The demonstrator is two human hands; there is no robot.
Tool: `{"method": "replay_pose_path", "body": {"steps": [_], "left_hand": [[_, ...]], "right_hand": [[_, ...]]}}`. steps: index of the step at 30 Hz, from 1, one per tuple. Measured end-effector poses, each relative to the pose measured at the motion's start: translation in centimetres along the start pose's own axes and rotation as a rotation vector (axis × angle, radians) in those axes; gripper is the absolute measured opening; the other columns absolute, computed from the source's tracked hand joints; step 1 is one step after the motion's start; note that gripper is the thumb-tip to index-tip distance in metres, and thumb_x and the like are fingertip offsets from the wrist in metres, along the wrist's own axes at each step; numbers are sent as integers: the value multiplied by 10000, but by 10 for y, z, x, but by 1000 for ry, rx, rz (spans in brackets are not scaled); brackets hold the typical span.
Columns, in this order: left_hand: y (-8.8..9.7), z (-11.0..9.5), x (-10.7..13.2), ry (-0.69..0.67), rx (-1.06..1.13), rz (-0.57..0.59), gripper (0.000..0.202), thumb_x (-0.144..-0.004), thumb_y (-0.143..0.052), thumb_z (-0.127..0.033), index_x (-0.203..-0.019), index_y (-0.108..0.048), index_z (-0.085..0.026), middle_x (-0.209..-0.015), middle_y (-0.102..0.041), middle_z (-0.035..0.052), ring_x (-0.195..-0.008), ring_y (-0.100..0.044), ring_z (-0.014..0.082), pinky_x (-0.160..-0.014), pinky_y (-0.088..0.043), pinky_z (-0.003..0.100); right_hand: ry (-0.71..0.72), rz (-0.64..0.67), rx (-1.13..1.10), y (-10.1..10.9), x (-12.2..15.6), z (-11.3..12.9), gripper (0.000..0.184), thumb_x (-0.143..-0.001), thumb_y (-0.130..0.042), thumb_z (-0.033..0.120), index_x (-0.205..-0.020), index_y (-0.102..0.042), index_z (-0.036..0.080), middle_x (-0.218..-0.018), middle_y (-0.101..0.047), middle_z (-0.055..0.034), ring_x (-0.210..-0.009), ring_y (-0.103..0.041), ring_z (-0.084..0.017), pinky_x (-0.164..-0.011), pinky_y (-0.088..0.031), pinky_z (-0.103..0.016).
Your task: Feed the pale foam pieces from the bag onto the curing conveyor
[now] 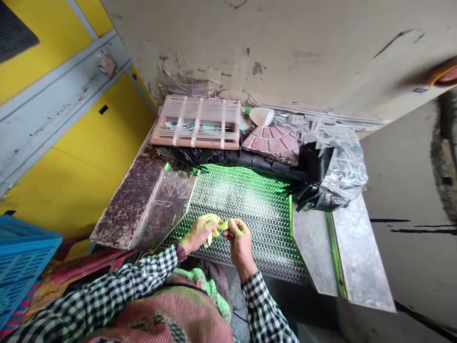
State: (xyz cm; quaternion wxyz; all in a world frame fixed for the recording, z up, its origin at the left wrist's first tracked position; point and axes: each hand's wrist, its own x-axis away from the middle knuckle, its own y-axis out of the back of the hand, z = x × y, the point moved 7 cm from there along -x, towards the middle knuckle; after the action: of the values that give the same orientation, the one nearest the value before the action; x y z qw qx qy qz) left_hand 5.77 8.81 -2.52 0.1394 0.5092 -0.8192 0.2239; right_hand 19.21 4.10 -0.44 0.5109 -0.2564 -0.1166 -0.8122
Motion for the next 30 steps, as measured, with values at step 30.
{"method": "replay_pose_path", "body": {"steps": [30], "left_hand": [[6, 30, 17, 35, 123, -80, 337, -838, -691, -503, -897, -622, -179, -694, -556, -26, -518, -497, 103, -494, -373, 222]], "right_hand": [[103, -93, 319, 19, 14, -22, 465, -816, -731, 658, -906, -634, 212, -752, -654, -3, -636, -605, -167, -525, -481, -268]]}}
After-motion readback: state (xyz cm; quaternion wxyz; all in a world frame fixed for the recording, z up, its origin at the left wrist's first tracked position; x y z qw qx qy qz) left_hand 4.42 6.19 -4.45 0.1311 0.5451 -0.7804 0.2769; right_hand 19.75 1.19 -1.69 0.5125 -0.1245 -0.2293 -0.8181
